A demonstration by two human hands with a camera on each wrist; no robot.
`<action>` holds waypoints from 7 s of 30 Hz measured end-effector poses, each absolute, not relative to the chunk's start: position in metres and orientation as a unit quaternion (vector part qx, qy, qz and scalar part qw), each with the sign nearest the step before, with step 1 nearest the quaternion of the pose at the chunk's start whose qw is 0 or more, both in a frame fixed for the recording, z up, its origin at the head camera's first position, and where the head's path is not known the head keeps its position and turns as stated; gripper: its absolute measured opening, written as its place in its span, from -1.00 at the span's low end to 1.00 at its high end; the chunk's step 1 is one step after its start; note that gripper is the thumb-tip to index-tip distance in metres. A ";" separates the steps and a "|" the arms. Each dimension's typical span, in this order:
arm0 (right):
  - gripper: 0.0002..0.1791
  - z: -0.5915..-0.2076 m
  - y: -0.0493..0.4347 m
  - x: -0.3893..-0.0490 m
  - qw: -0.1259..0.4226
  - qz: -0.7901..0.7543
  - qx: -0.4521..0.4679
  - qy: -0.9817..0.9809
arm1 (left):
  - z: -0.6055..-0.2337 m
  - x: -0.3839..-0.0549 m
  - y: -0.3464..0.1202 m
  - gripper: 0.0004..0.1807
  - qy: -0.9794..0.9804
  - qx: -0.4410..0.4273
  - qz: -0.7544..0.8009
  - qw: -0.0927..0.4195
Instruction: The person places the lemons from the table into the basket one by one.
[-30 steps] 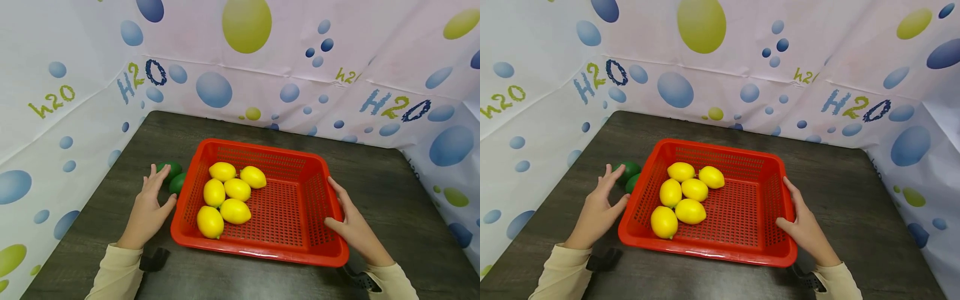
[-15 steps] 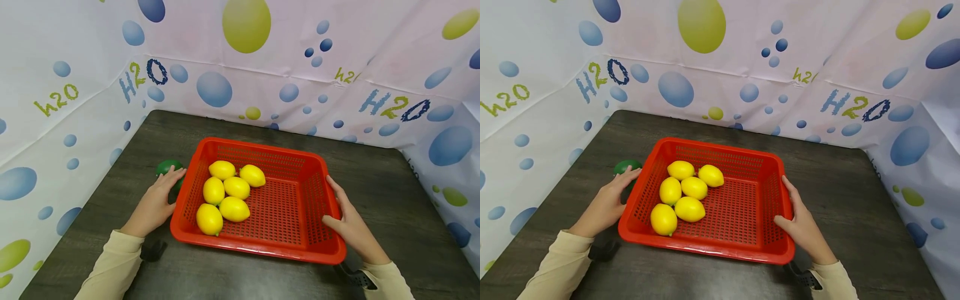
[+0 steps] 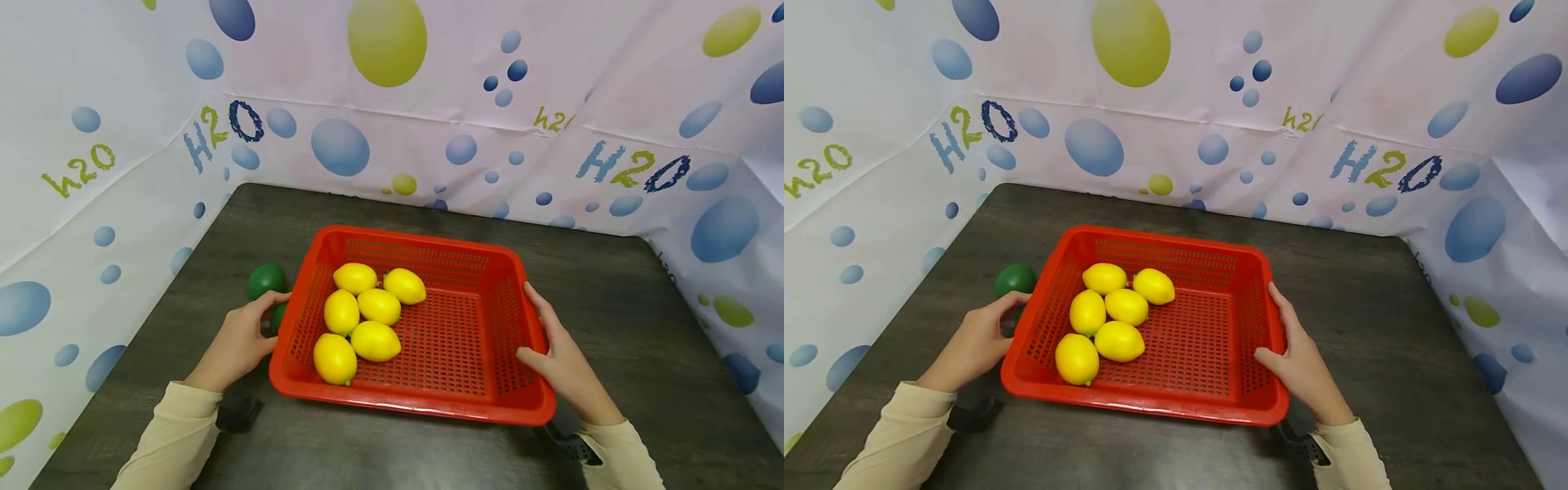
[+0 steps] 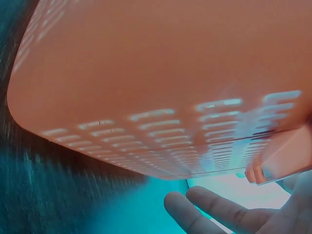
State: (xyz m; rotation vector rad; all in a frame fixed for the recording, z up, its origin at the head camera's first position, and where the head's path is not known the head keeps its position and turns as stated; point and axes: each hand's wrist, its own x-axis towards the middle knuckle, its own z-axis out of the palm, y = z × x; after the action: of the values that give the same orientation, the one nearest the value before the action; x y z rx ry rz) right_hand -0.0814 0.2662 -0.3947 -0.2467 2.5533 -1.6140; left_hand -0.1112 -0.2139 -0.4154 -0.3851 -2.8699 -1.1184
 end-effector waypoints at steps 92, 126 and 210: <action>0.01 -0.403 0.265 -0.082 0.043 -0.642 -0.101 0.759 | -0.305 -0.191 -0.088 -0.43 -0.896 -0.386 -0.201 0.085; 0.02 -0.404 0.267 -0.083 0.046 -0.655 -0.090 0.749 | -0.343 -0.206 -0.030 -0.39 -0.878 -0.470 -0.082 0.028; 0.02 -0.406 0.269 -0.084 0.056 -0.673 -0.092 0.732 | -0.382 -0.221 0.045 -0.38 -0.881 -0.462 -0.079 -0.062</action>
State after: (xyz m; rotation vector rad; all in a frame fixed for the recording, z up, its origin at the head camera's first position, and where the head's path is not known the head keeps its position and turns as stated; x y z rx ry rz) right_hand -0.0840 0.2689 -0.4060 -0.2790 2.2211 -2.0406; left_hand -0.2207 0.0448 -0.3818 -1.5119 -2.8826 -0.2580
